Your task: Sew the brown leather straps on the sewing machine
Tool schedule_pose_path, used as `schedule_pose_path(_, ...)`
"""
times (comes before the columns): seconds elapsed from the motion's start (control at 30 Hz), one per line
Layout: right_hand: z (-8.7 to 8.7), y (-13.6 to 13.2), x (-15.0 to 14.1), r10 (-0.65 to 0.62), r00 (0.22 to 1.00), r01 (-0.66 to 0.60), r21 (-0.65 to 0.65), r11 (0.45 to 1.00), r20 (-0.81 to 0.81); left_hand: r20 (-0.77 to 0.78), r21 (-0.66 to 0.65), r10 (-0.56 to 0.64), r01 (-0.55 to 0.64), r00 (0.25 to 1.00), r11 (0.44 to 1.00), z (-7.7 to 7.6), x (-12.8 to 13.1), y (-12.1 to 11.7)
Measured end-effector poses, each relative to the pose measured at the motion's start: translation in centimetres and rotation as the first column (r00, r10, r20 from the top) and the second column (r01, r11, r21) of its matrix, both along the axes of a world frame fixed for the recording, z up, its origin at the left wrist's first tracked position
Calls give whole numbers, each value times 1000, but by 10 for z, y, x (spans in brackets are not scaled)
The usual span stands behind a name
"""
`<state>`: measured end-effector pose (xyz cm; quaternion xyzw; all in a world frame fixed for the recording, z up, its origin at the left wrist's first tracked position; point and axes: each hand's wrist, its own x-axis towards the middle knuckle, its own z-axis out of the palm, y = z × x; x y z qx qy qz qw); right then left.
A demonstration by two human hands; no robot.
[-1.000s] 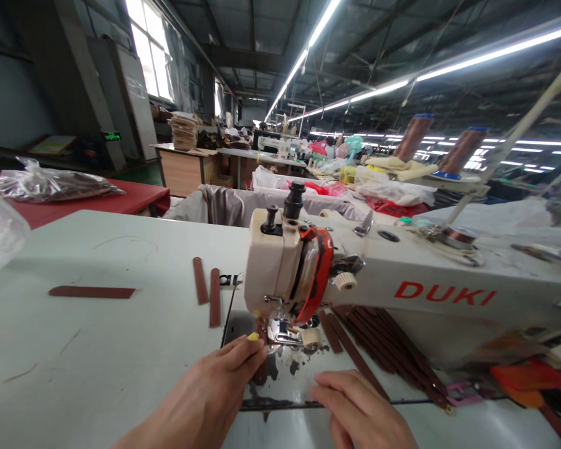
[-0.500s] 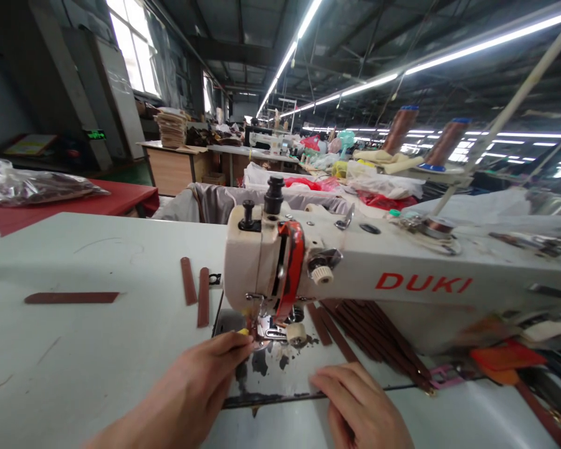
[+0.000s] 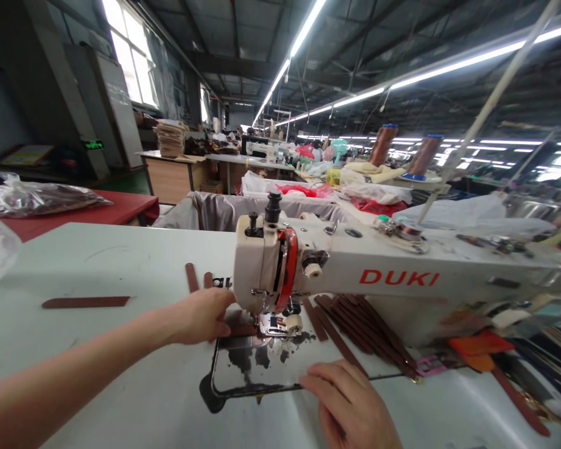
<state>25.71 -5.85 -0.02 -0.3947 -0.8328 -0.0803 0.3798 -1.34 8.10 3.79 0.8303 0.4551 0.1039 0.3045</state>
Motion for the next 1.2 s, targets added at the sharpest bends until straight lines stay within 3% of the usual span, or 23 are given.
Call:
schedule_pose_path(0.13, -4, -2, -37, 137, 990, -137, -28, 990, 13, 158, -339, 221, -157, 963, 928, -22, 9, -42)
schedule_pose_path(0.23, -6, 7, -63, 181, 983, -182, 13, 983, 23, 248, -437, 357, -225, 900, 871, -34, 27, -57)
schedule_pose_path(0.4, -3, 21, -67, 224, 963, -219, -51, 974, 150, 323, -417, 428, -279, 844, 865, -35, 42, -59)
schedule_pose_path(0.6, 0, 22, -61, 233, 970, -230, -55, 972, 62, 332, -313, 351, -249, 875, 917, -31, 45, -57)
schedule_pose_path(0.73, 1, 28, -61, 257, 962, -255, -26, 967, 91, 250, -141, 322, -294, 913, 945, -29, 42, -63)
schedule_pose_path(0.83, -3, 33, -62, 206, 972, -209, 12, 978, 109, 186, 191, 215, -250, 959, 949, -31, 33, -74)
schedule_pose_path(0.9, -8, 34, -63, 202, 974, -206, 26, 978, 107, 97, 502, 21, -68, 995, 862, -35, 28, -81)
schedule_pose_path(0.97, -12, 34, -63, 210, 973, -212, 16, 977, 100, -10, 718, -135, 101, 991, 689, -38, 25, -84)
schedule_pose_path(1.03, -16, 34, -62, 205, 974, -207, 11, 978, 95, -34, 784, -194, 146, 980, 603, -40, 23, -84)
schedule_pose_path(1.2, -20, 36, -67, 175, 981, -180, 54, 982, 89, 17, 743, -220, 135, 975, 655, -41, 23, -81)
